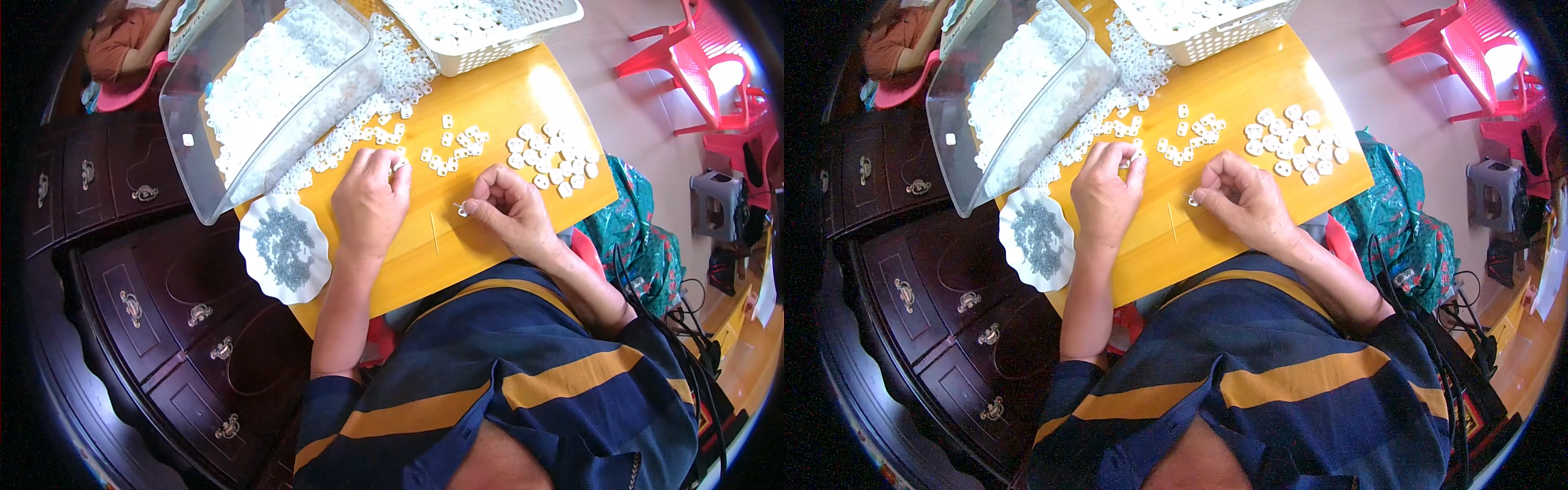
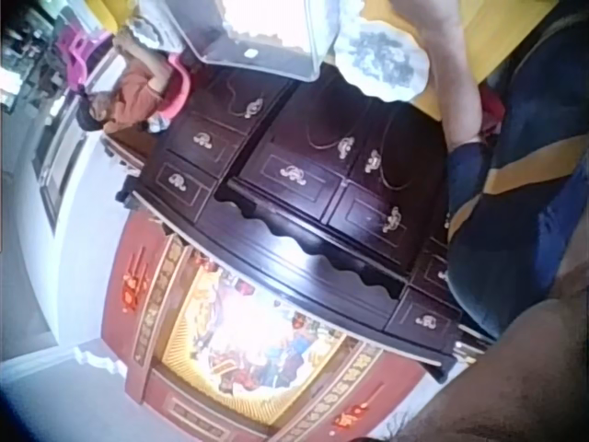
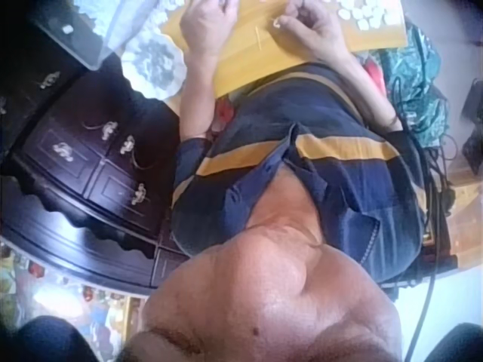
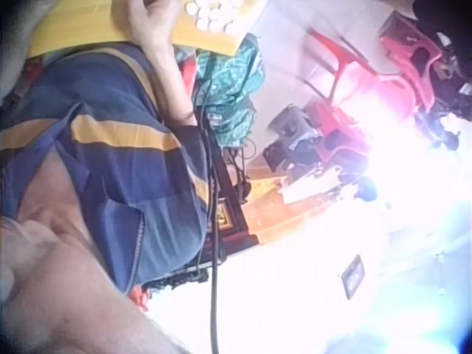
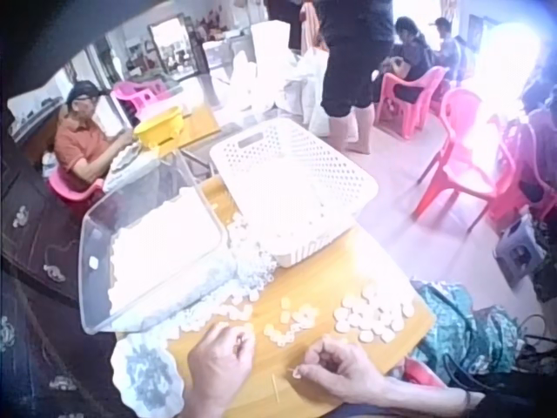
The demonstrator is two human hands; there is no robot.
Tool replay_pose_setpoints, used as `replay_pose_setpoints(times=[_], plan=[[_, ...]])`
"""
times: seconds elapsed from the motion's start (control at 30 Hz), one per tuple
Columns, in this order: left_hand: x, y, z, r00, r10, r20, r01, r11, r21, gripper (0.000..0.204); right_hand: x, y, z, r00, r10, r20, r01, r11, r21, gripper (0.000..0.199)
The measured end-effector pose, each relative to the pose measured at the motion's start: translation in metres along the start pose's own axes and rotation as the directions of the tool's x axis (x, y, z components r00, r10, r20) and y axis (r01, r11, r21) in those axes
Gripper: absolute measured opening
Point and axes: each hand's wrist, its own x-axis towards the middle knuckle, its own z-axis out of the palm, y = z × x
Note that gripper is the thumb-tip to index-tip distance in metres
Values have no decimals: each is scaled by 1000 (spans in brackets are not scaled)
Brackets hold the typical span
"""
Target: The person assembles small components by picking up metal pins and inserting them into the holes of plastic pieces by hand.
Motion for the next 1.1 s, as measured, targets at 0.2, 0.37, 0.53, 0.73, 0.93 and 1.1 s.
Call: replay_pose_setpoints(times=[0.2, 0.37, 0.53, 0.73, 0.93, 1.1], plan=[[-5, -2, 4, 999, 26, 37, -25, 999, -25, 14, 0, -1, 0, 1000, -24, 10, 24, 999, 46, 11], [-8, 14, -11, 991, -96, 97, 125, 920, -371, 16, 0, -3, -1, 1000, -15, 12, 14, 999, 52, 11], [-15, 13, -12, 941, -187, 283, 340, 530, -777, 18, 0, -5, 1, 1000, -6, 15, 5, 996, 92, 12], [-22, 17, -13, 922, -101, 374, 384, 369, -846, 21, 0, -4, 2, 999, -44, 9, 43, 993, 110, 13], [-26, 24, -9, 916, -64, 396, 393, 340, -854, 24, -2, -6, 3, 999, -39, 3, 39, 991, 131, 12], [-27, 26, -8, 924, -21, 382, 355, 420, -835, 24, -3, -6, 4, 999, -47, 4, 46, 989, 138, 12]])
